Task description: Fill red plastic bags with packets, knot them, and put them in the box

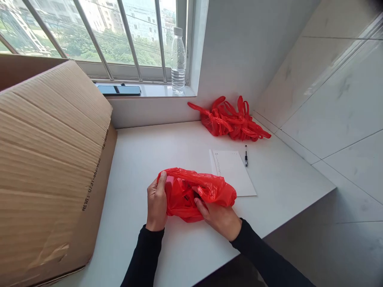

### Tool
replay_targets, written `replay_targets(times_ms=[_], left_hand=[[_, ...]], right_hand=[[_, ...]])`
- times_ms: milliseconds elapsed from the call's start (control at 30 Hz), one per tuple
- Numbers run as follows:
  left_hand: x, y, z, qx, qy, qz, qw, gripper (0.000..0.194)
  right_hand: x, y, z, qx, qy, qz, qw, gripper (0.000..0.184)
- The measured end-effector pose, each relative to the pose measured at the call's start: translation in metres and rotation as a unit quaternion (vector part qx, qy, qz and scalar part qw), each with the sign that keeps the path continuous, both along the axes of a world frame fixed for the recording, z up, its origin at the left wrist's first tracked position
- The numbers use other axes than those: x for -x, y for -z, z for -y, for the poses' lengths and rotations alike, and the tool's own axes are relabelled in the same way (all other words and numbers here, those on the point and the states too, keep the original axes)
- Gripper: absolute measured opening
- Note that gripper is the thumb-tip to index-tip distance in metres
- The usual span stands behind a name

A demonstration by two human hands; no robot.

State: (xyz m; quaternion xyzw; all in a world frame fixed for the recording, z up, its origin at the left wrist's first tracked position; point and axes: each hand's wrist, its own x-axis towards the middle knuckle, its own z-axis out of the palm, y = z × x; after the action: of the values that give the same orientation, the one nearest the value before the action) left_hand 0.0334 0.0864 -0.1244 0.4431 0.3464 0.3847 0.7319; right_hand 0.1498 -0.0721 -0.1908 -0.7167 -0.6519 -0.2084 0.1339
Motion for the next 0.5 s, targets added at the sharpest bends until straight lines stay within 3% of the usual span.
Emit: replay_targets(times_ms=[100, 167, 333, 400, 500], left_hand=[[0.005, 0.002, -0.001, 0.009, 0.007, 0.004, 1.000, 0.034], [0.010, 0.002, 0.000, 0.017, 0.011, 0.009, 1.000, 0.034], [0.028, 0.000, 0.010, 0.039, 0.020, 0.012, 0.999, 0.035], [0.036, 0.000, 0.016, 0.051, 0.024, 0.006, 0.998, 0.034], [0.046, 0.001, 0.021, 0.062, 0.031, -0.001, 0.998, 0.035]], right_hand=[[0.007, -0.012, 0.004, 0.008, -0.001, -0.034, 0.999, 0.038], [0.009, -0.029, 0.007, 0.034, -0.020, -0.112, 0.993, 0.039], [0.021, -0.074, 0.024, 0.061, -0.004, -0.314, 0.947, 0.037], [0.027, -0.078, 0.032, 0.063, 0.005, -0.349, 0.935, 0.032], [0.033, -0.061, 0.039, 0.060, 0.021, -0.369, 0.927, 0.029]])
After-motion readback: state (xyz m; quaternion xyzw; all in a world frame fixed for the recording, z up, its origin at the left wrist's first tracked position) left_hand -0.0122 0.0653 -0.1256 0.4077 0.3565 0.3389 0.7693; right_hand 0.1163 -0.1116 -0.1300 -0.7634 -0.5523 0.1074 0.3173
